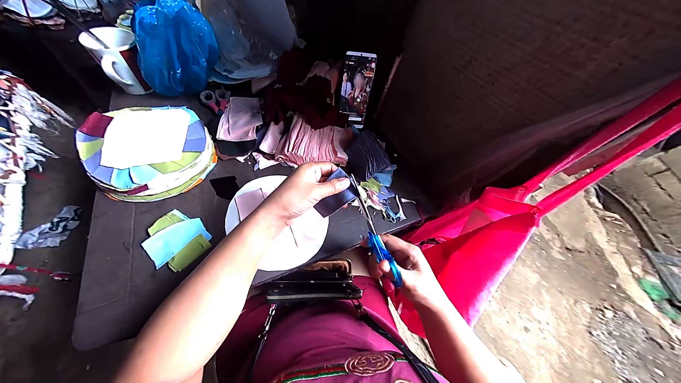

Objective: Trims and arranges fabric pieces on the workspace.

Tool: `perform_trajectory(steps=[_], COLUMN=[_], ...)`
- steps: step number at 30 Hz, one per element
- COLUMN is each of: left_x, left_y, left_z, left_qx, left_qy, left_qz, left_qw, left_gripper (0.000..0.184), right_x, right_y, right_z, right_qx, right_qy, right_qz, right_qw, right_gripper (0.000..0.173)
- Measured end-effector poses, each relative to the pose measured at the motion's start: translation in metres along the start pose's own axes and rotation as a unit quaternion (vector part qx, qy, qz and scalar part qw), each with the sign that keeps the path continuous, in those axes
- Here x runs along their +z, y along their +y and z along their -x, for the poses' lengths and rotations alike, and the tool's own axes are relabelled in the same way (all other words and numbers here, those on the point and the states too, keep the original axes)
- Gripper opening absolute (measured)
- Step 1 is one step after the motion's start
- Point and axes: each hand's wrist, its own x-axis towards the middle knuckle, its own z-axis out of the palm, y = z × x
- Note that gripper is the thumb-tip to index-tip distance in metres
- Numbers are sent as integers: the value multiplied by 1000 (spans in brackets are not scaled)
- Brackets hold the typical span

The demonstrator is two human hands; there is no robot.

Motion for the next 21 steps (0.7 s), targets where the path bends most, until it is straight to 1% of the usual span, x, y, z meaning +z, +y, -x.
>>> perform_trajectory(steps=[5,11,21], left_x=[-2,-4,-3], left_y=[1,-2,-4], left_z=[1,0,-1], left_qx=[1,6,-6], left_qy=[0,0,-6], left_qz=[1,-26,-27], left_qw=[1000,1000,1000], left_gripper=[13,8,8], right_x=[-1,-4,-3], right_y=[-1,0,-2], right_z=[1,4,6], right_qx=[4,4,26], right_qy=[5,3,35], right_qz=[8,17,69], right_qw=[1000,1000,997], right_gripper=[41,41,36])
